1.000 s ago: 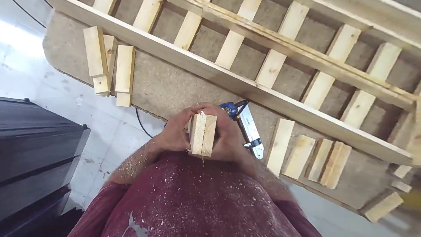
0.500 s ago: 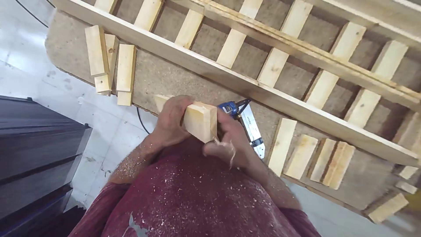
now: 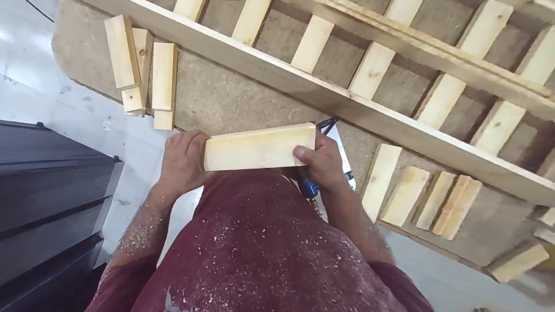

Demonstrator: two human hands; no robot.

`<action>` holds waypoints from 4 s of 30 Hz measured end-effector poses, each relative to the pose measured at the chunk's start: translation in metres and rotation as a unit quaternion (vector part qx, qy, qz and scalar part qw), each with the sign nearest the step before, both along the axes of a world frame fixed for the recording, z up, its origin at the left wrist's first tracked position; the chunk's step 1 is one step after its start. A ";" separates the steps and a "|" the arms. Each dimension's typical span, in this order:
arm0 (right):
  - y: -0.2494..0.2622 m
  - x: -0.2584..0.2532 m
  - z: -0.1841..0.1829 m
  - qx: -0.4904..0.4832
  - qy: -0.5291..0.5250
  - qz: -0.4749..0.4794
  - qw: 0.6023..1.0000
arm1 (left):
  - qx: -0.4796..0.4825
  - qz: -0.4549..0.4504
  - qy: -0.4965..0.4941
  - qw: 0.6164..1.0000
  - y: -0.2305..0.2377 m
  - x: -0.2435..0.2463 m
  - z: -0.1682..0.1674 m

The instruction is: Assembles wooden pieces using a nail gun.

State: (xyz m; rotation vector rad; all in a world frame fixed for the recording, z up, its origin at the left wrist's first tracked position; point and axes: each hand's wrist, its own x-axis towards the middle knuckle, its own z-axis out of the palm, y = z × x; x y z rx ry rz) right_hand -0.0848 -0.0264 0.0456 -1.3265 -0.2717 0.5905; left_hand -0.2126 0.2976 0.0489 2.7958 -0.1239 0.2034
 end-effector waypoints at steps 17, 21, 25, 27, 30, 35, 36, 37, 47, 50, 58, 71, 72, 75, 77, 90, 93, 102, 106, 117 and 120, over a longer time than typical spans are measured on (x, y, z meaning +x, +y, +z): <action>0.043 0.014 0.004 -0.060 0.356 -0.044 0.932 | 0.100 -0.034 -0.049 0.993 -0.075 0.041 -0.017; 0.013 0.014 0.000 -0.212 0.121 0.043 0.969 | -0.089 -0.026 0.215 0.972 -0.044 0.057 0.017; 0.006 0.006 0.005 -0.335 -0.179 0.091 0.921 | -0.261 -0.106 0.376 0.883 -0.020 0.063 0.033; 0.016 0.001 0.006 -0.256 -0.151 0.125 0.947 | -0.327 -0.161 0.419 0.832 -0.018 0.072 0.029; 0.022 -0.002 0.004 -0.266 -0.071 0.110 0.955 | -0.376 -0.137 0.435 0.807 -0.011 0.079 0.020; 0.006 0.008 -0.016 -0.159 0.101 -0.007 0.982 | -0.056 -0.102 0.257 0.959 -0.004 0.048 0.022; 0.002 0.009 -0.016 -0.133 0.122 -0.015 0.983 | -0.015 -0.099 0.237 0.966 -0.002 0.040 0.019; 0.000 0.010 -0.015 -0.117 0.136 -0.019 0.984 | 0.005 -0.096 0.219 0.971 0.000 0.033 0.016; -0.001 0.003 -0.010 -0.084 0.102 -0.020 0.991 | -0.018 -0.086 0.068 0.994 0.007 0.007 0.007; -0.002 0.001 -0.006 -0.113 0.050 -0.018 0.992 | -0.015 -0.094 0.009 0.995 0.010 0.003 0.004; 0.007 -0.014 0.008 -0.170 -0.051 0.037 0.983 | 0.001 -0.075 0.140 0.987 -0.039 0.027 0.045; -0.034 0.015 0.019 -0.340 -0.442 0.243 0.794 | 0.010 -0.075 0.363 0.929 -0.064 0.062 0.014; -0.035 0.019 0.019 -0.342 -0.465 0.253 0.776 | 0.004 -0.080 0.368 0.926 -0.064 0.064 0.013; -0.033 0.027 0.012 -0.346 -0.499 0.262 0.750 | -0.016 -0.086 0.379 0.921 -0.064 0.067 0.010; -0.032 0.030 0.005 -0.333 -0.504 0.253 0.756 | -0.023 -0.093 0.374 0.923 -0.064 0.069 0.008; -0.034 0.022 0.001 -0.309 -0.495 0.228 0.780 | -0.041 -0.092 0.377 0.921 -0.064 0.066 0.007; -0.034 0.022 -0.001 -0.307 -0.495 0.230 0.779 | -0.045 -0.095 0.374 0.922 -0.065 0.064 0.005; -0.045 0.023 -0.039 -0.582 -0.170 0.095 0.790 | 0.028 0.075 0.359 0.930 -0.064 0.064 -0.010; -0.031 -0.005 -0.136 -0.670 -0.049 0.001 0.741 | 0.022 0.157 0.388 0.908 -0.056 0.063 -0.060; -0.038 0.009 -0.047 -0.665 -0.082 0.057 0.740 | -0.149 0.249 0.517 0.805 -0.019 0.059 -0.162; -0.064 0.008 -0.008 -0.549 -0.061 0.062 0.831 | -0.163 0.240 0.523 0.802 -0.014 0.060 -0.170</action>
